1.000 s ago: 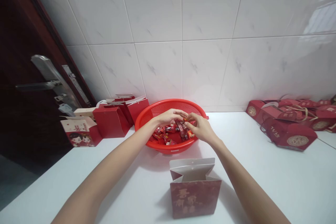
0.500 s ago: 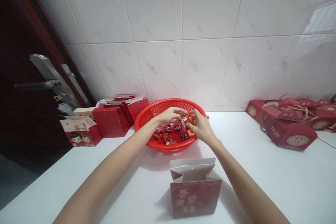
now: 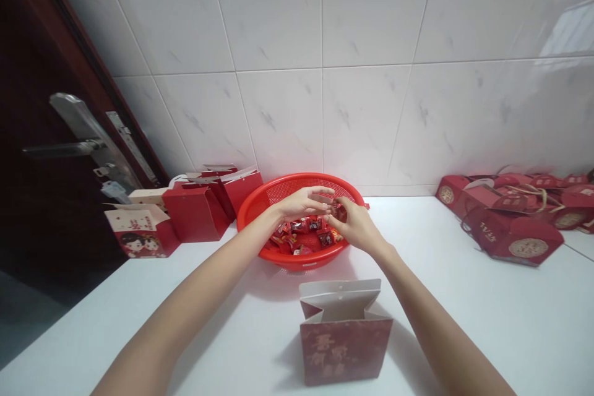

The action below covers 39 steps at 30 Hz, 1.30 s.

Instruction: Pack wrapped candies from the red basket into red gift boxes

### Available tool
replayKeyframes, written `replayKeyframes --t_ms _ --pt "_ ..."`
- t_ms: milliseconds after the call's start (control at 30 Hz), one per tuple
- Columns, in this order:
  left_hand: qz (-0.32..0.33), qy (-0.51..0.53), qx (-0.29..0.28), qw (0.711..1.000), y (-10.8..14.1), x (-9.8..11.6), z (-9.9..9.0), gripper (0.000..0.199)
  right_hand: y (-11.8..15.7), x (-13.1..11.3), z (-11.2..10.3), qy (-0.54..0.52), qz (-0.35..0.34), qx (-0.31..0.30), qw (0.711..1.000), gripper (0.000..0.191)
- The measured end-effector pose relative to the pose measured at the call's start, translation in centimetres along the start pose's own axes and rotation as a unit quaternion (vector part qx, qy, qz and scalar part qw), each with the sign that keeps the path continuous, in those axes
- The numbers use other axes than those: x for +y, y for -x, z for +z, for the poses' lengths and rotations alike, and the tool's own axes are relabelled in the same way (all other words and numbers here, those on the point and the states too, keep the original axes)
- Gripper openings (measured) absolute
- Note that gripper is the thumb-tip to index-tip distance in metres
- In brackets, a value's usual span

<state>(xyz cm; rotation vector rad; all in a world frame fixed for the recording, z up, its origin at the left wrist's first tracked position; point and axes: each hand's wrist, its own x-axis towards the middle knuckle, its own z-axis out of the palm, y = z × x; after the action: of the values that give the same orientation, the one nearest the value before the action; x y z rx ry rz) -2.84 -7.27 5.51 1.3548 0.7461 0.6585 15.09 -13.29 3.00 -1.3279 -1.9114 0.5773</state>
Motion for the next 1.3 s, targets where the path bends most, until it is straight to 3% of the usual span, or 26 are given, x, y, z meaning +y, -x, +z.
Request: replayKeyframes --t_ms 133,233,300,400,467,533,600,667,767,867,933,1100,1200,1300 --pt "0.002 -0.045 0.013 0.999 -0.3 0.1 0.6 0.040 0.0 -0.1 -0.3 0.004 0.002 -0.001 1.000 0.008" --pt "-0.022 -0.229 0.074 0.970 -0.1 0.6 -0.1 0.035 0.0 -0.2 -0.5 0.036 -0.001 -0.020 0.999 0.012" --pt "-0.072 -0.392 0.089 0.913 0.5 1.1 -0.9 0.034 0.1 -0.4 -0.5 0.070 -0.001 -0.035 0.997 0.012" --pt "-0.178 -0.533 0.042 0.826 2.0 1.4 -1.4 0.041 0.4 -0.9 -0.5 0.112 0.005 -0.059 0.992 0.015" --pt "-0.250 -0.611 -0.016 0.751 3.1 1.0 -0.5 0.052 0.7 -1.5 -0.6 0.150 0.018 -0.083 0.985 0.020" --pt "-0.279 -0.673 -0.065 0.682 3.8 0.3 1.0 0.060 1.1 -2.2 -1.0 0.187 0.037 -0.116 0.975 0.029" --pt "-0.272 -0.707 -0.081 0.648 4.0 -0.5 2.7 0.065 1.5 -2.9 -1.5 0.198 0.053 -0.150 0.967 0.041" --pt "-0.255 -0.727 -0.081 0.632 3.6 -1.0 3.7 0.069 1.8 -3.1 -2.0 0.193 0.065 -0.188 0.961 0.047" --pt "-0.224 -0.725 -0.090 0.645 2.5 -1.3 3.8 0.058 1.9 -2.5 -2.6 0.160 0.073 -0.215 0.961 0.035" --pt "-0.181 -0.670 -0.093 0.714 1.4 -1.7 2.8 0.037 1.6 -1.4 -2.6 0.062 0.096 -0.177 0.978 0.029" --pt "-0.155 -0.628 -0.085 0.758 0.8 -2.1 2.2 0.037 1.2 -0.8 -2.3 -0.052 0.122 -0.148 0.980 0.028" --pt "-0.123 -0.597 -0.085 0.788 0.3 -3.0 1.1 0.039 0.7 -0.4 -1.7 -0.259 0.172 -0.104 0.945 0.026" --pt "-0.089 -0.552 -0.066 0.827 0.2 -2.6 0.7 0.036 0.6 -0.6 -1.7 -0.301 0.189 -0.091 0.930 0.027" --pt "-0.008 -0.477 -0.010 0.879 0.0 -1.9 0.4 0.036 0.5 -0.7 -1.8 -0.304 0.194 -0.072 0.930 0.027"
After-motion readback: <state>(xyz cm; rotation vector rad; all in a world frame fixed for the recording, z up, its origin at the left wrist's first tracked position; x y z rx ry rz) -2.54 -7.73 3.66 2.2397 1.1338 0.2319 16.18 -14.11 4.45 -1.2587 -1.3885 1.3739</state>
